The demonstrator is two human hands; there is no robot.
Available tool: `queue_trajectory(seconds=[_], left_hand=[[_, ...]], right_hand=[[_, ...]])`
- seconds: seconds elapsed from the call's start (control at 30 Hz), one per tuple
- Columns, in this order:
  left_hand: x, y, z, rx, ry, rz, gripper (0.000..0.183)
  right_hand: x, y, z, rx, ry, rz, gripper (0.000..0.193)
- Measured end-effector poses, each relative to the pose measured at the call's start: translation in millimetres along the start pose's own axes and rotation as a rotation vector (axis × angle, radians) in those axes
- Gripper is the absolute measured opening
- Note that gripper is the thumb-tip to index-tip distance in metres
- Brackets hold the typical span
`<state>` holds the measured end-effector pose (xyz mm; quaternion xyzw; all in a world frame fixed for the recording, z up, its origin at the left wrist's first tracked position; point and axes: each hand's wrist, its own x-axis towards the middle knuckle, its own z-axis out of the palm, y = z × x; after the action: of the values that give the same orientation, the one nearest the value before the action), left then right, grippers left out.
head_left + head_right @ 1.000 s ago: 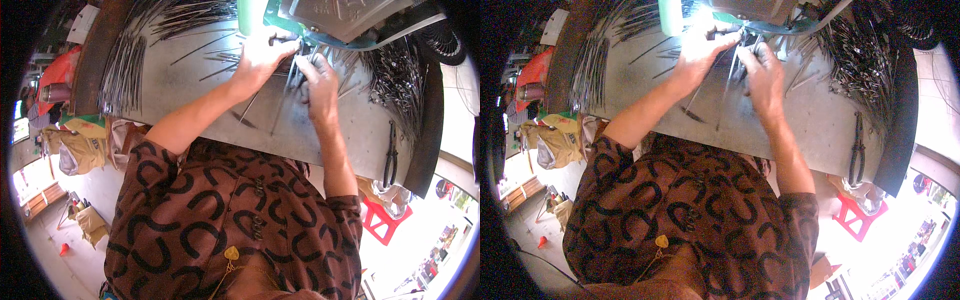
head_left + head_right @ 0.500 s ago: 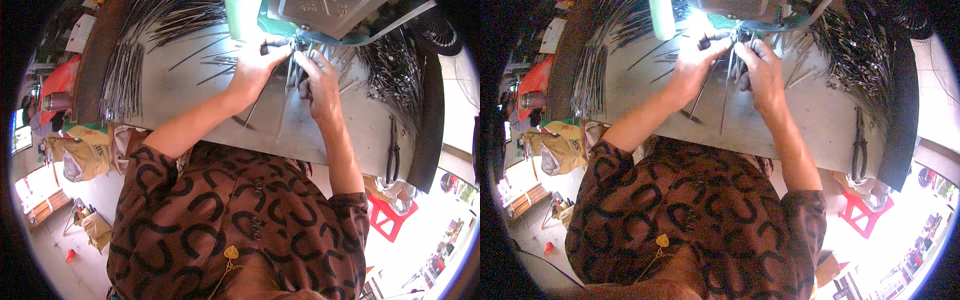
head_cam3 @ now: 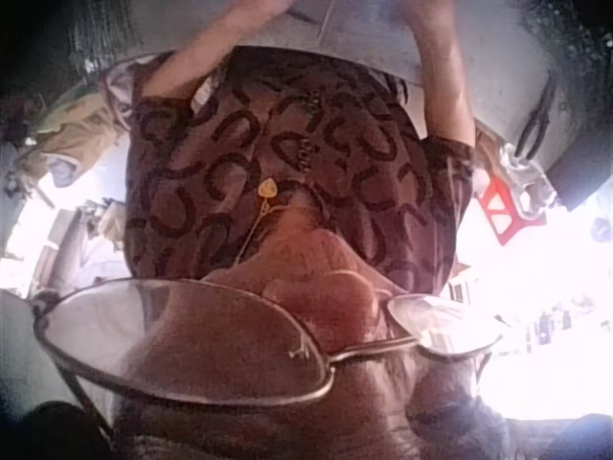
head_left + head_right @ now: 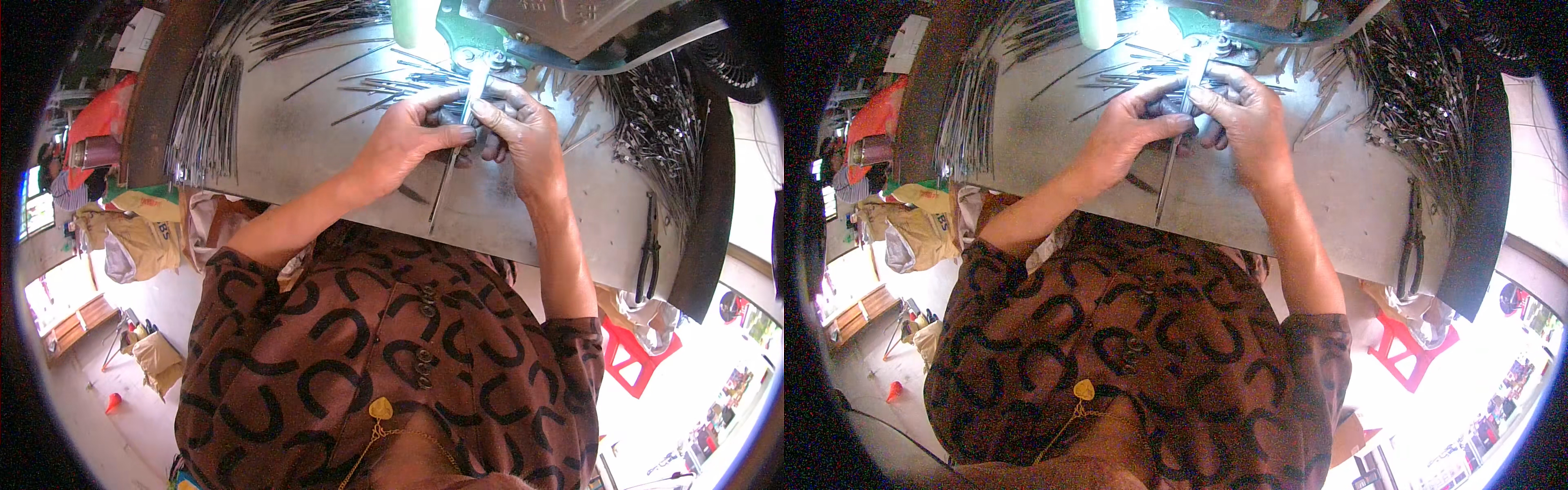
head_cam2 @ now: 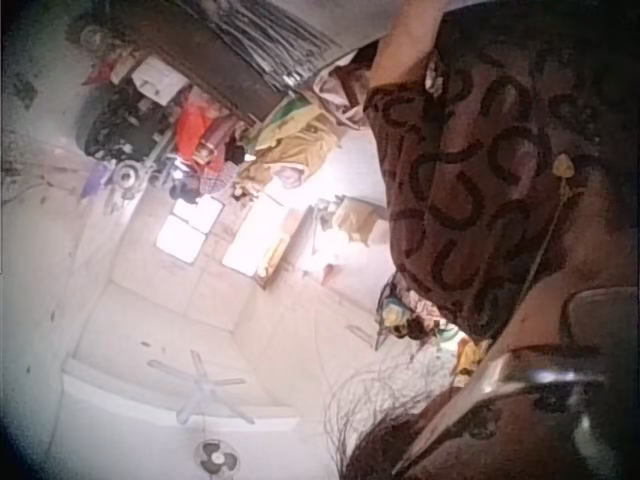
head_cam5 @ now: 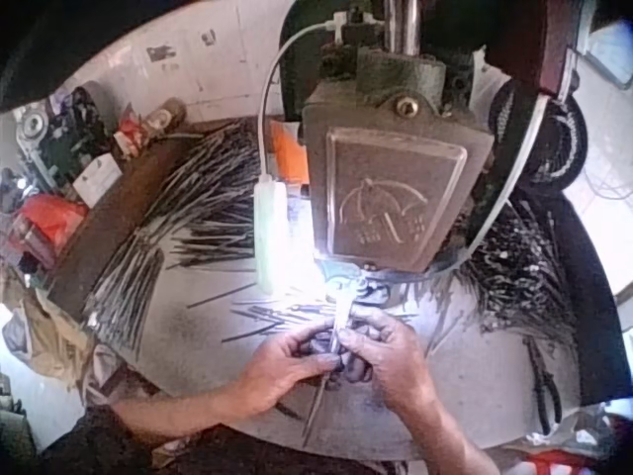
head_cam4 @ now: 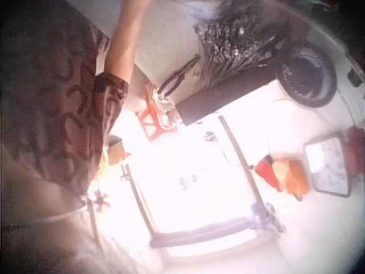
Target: The person assembles umbrella frame components by fitting metal ribs and connectors together under a machine press and arranging the rods on the workbench by hand.
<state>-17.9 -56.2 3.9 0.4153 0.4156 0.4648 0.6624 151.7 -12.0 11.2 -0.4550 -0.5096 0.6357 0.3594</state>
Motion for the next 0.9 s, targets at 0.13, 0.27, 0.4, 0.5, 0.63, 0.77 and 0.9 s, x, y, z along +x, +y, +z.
queue_trajectory(seconds=[0.13,0.27,0.4,0.5,0.63,0.77,0.9], left_hand=[[2,-3,2,0.195,0.027,0.085,0.048],[10,-5,-4,0.382,-0.004,0.043,0.045],[31,22,-35,0.580,0.051,0.014,0.041],[49,26,-45,0.319,0.183,0.057,0.031],[57,17,-28,-0.109,0.166,0.266,0.022],[59,14,-19,-0.127,0.205,0.354,0.019],[58,15,-12,-0.126,0.237,0.373,0.016]], right_hand=[[0,-4,-2,-0.056,0.034,0.028,0.027],[0,-9,-18,0.001,-0.027,0.042,0.022],[7,-7,-33,0.282,0.193,0.063,0.023],[12,0,-35,0.544,0.217,-0.028,0.020],[16,11,-33,0.655,0.206,-0.077,0.019],[12,14,-26,0.682,0.222,-0.140,0.021],[14,17,-24,0.757,0.264,-0.171,0.021]])
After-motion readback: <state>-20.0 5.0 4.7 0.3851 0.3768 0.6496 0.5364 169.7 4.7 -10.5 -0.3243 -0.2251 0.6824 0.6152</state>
